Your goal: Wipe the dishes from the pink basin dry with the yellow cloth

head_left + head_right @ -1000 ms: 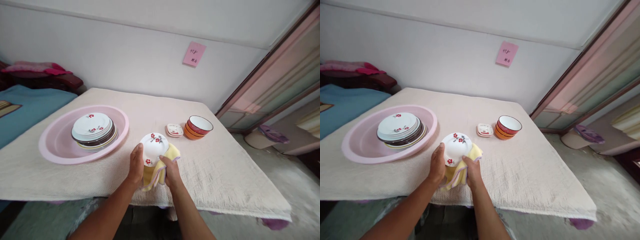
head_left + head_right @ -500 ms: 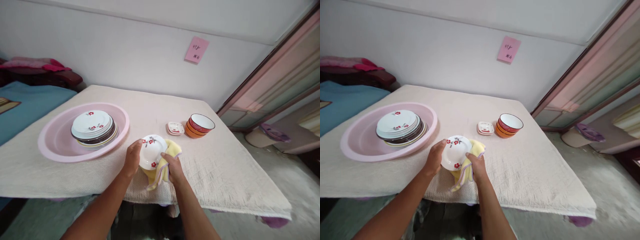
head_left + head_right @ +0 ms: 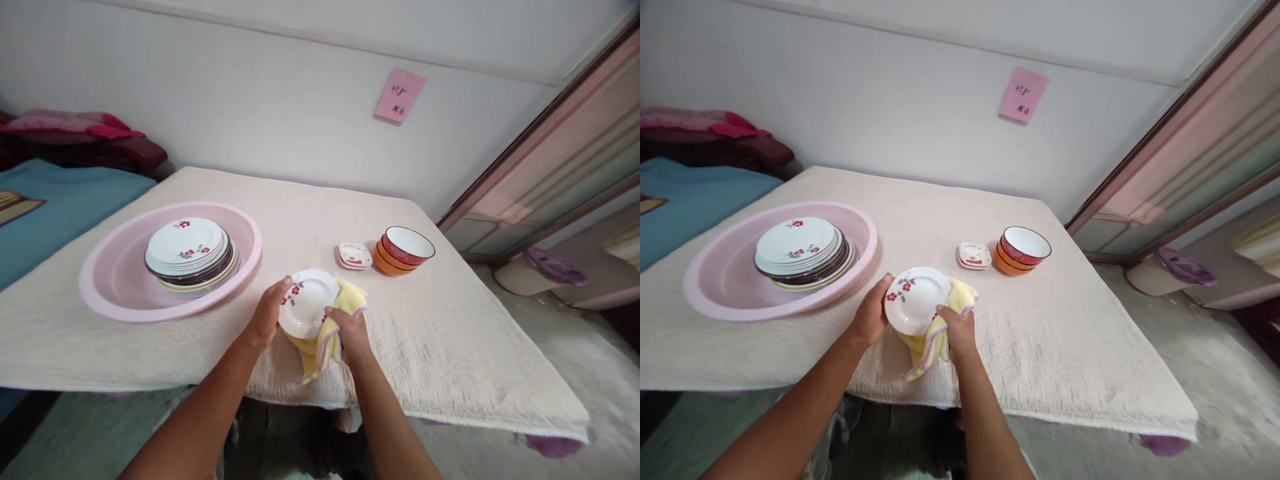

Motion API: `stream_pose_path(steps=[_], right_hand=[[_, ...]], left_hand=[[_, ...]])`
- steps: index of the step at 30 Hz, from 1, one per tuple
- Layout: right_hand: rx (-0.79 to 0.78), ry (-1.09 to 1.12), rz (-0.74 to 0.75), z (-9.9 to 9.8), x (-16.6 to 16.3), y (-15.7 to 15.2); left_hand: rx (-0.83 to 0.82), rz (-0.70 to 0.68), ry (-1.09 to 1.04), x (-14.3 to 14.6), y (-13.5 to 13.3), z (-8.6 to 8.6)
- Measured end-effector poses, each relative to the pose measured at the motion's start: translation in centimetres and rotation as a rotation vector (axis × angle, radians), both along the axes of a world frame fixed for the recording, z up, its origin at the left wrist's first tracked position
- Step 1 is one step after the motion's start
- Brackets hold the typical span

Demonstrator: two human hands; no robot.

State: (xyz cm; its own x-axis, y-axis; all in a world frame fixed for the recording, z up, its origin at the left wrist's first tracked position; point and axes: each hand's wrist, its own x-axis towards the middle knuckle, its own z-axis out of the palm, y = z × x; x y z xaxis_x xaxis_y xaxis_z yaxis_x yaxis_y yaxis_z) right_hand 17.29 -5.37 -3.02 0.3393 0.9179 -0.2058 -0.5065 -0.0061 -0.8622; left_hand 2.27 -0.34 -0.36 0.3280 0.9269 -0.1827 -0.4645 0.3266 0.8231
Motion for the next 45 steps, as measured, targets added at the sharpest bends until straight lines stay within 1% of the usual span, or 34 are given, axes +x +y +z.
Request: stream_pose_path(steps=[2, 5, 7, 10, 12, 13, 16, 20, 23, 26, 30, 32, 35, 38, 41, 43, 45], right_hand=[[-0.023, -0.044, 0.028, -0.2, -0.2, 0.0], [-0.055, 0.028, 0.062, 0.0, -0.4, 0.0], [-0.050, 0.113, 0.111, 0.3, -0.7, 0.1], [-0.041, 0.211, 0.234, 0.8, -1.2, -0.1], [-0.048, 0.243, 0.303, 1.0, -1.6, -0.3], [-0.055, 0.250, 0.315, 1.1, -1.7, -0.3], [-0.078, 0.265, 0.281, 0.9, -1.7, -0.3], [-0.057, 0.315, 0.222, 0.5, -1.7, 0.0], [-0.041, 0.298, 0.135, 0.7, -1.9, 0.2], [-0.029, 0.245, 0.063, 0.9, -1.8, 0.2], [-0.022, 0.185, 0.072, 0.6, -1.5, 0.2], [-0.026, 0.191, 0.061, 0.6, -1.5, 0.2], [-0.034, 0.230, 0.061, 1.0, -1.4, 0.1], [-0.055, 0.280, 0.068, 1.8, -1.0, 0.1], [-0.082, 0.320, 0.040, 2.1, 0.0, 0.4], [-0.079, 0.325, -0.003, 1.7, 0.8, 0.6], [-0.051, 0.309, -0.051, 0.9, 1.5, 0.8]], left_hand=[[-0.002, -0.042, 0.052, -0.2, -0.2, 0.2], [-0.024, -0.009, 0.072, -0.1, -0.4, 0.1], [-0.063, 0.072, 0.036, 0.0, -0.2, -0.3], [-0.095, 0.261, -0.048, 0.1, 0.7, -0.9], [-0.101, 0.379, -0.088, 0.2, 1.2, -1.0], [-0.110, 0.410, -0.100, 0.2, 1.4, -1.0], [-0.102, 0.417, -0.113, 0.6, 1.1, -0.5], [-0.020, 0.398, -0.063, 1.0, -0.3, 0.3], [-0.021, 0.296, -0.076, 1.3, -1.2, 0.5], [-0.031, 0.185, -0.146, 1.3, -1.0, 0.3], [-0.072, 0.163, -0.195, 1.1, 0.0, -0.2], [-0.092, 0.166, -0.190, 1.0, 0.3, -0.5], [-0.108, 0.197, -0.192, 1.0, 0.5, -1.0], [-0.138, 0.283, -0.227, 0.9, 0.7, -1.3], [-0.179, 0.362, -0.261, 0.7, 1.1, -1.0], [-0.194, 0.392, -0.270, 0.6, 1.2, -0.5], [-0.180, 0.410, -0.284, 0.8, 1.1, 0.0]])
